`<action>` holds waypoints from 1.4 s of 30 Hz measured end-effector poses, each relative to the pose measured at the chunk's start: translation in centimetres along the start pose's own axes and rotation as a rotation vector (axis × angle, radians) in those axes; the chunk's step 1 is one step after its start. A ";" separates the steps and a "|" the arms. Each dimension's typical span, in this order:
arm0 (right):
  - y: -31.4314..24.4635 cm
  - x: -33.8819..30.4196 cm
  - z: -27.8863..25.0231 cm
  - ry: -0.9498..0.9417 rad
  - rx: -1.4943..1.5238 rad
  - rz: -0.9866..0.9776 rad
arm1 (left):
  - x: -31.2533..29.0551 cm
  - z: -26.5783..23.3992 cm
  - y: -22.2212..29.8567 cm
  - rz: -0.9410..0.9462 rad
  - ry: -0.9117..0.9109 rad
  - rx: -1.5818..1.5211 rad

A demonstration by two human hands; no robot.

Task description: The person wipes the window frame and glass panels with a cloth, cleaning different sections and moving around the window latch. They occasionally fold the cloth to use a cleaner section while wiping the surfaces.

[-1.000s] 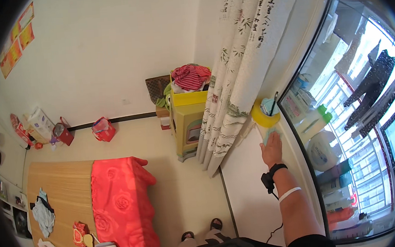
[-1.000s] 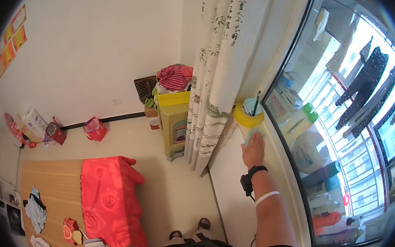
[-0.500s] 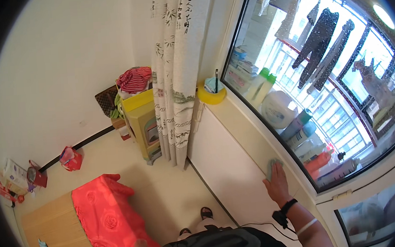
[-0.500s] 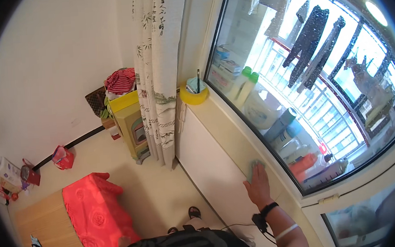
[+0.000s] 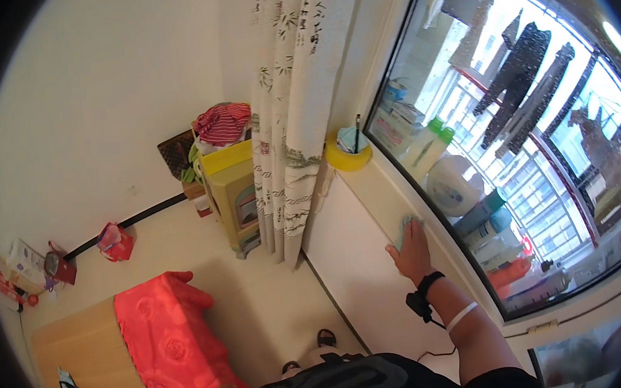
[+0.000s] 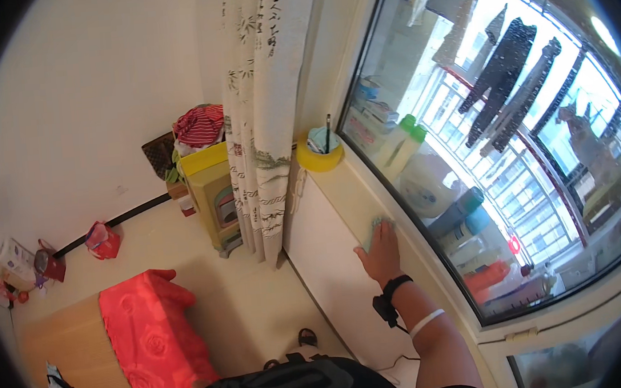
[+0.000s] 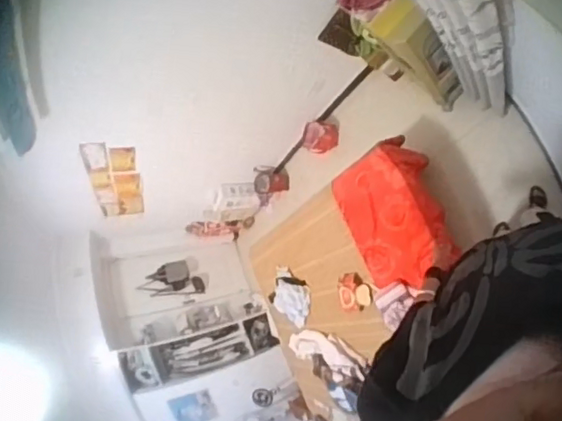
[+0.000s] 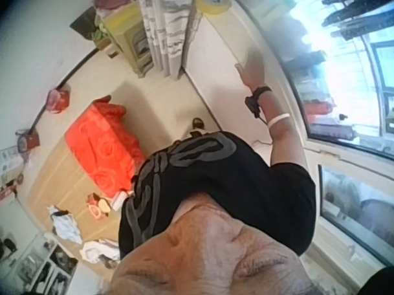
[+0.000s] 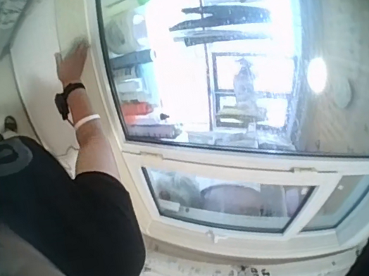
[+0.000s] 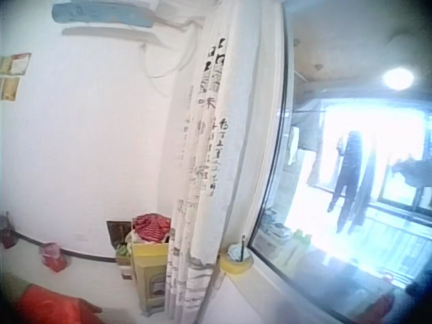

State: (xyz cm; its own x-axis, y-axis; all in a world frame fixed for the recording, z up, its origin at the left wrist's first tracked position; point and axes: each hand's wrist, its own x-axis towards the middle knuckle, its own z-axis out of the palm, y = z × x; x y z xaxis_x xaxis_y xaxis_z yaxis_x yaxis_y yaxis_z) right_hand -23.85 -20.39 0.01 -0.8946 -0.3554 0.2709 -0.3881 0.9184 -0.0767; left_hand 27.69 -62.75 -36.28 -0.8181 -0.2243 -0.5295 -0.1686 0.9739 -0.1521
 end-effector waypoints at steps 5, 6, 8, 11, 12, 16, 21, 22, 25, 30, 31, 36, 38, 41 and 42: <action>-0.6 6.2 1.4 -0.006 -0.016 -0.024 | -2.5 -4.3 1.0 -0.023 -0.104 -0.211; -1.0 7.5 2.0 -0.009 -0.047 -0.010 | -3.0 -4.8 0.8 0.070 -0.085 -0.160; -3.5 10.5 3.3 -0.041 -0.051 -0.014 | -6.0 -3.0 0.7 -0.210 -0.020 -0.520; -4.6 13.2 4.8 -0.006 -0.074 -0.092 | -8.8 -4.1 2.7 -0.533 0.106 -0.984; -3.3 13.9 5.0 -0.003 -0.098 -0.071 | -8.2 -6.1 3.8 -0.574 0.134 -1.088; -1.6 14.0 4.8 0.054 -0.095 -0.089 | -9.1 -10.2 5.6 -0.702 -0.002 -1.166; -4.5 10.0 2.7 -0.011 0.084 -0.136 | -12.2 -0.4 2.1 -0.410 0.070 -0.777; -3.2 8.3 2.2 -0.018 0.079 -0.117 | -11.1 -1.2 2.3 -0.383 0.072 -0.787; -0.2 2.6 -0.4 -0.030 0.012 -0.069 | -8.4 -4.3 2.1 -0.010 -0.114 -0.105; 2.7 -7.2 -3.9 -0.046 -0.050 0.012 | -5.4 -3.8 0.2 0.056 0.001 -0.200; 2.5 -8.5 -4.3 -0.098 -0.045 0.043 | -5.1 -2.3 -0.3 0.044 0.001 -0.202; 2.7 -10.6 -4.8 -0.145 -0.030 0.067 | -4.2 0.4 -1.2 -0.253 0.206 -0.645; 3.2 -10.3 -4.5 -0.152 -0.063 0.125 | -3.4 -2.3 0.0 -0.117 0.164 -0.419; 3.3 -7.8 -2.7 -0.050 -0.085 0.084 | -3.3 -5.2 0.0 -0.008 0.011 -0.166; 2.6 -5.8 -1.9 -0.023 -0.074 0.075 | -3.3 -5.7 0.1 -0.011 -0.096 -0.153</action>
State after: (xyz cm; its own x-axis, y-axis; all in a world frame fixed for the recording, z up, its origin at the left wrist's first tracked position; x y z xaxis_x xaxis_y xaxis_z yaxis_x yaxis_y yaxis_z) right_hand -19.22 -15.61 0.09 -0.9258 -0.2879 0.2450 -0.3028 0.9527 -0.0249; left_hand 27.22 -61.69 -29.80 -0.7606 -0.2298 -0.6072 -0.2645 0.9638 -0.0334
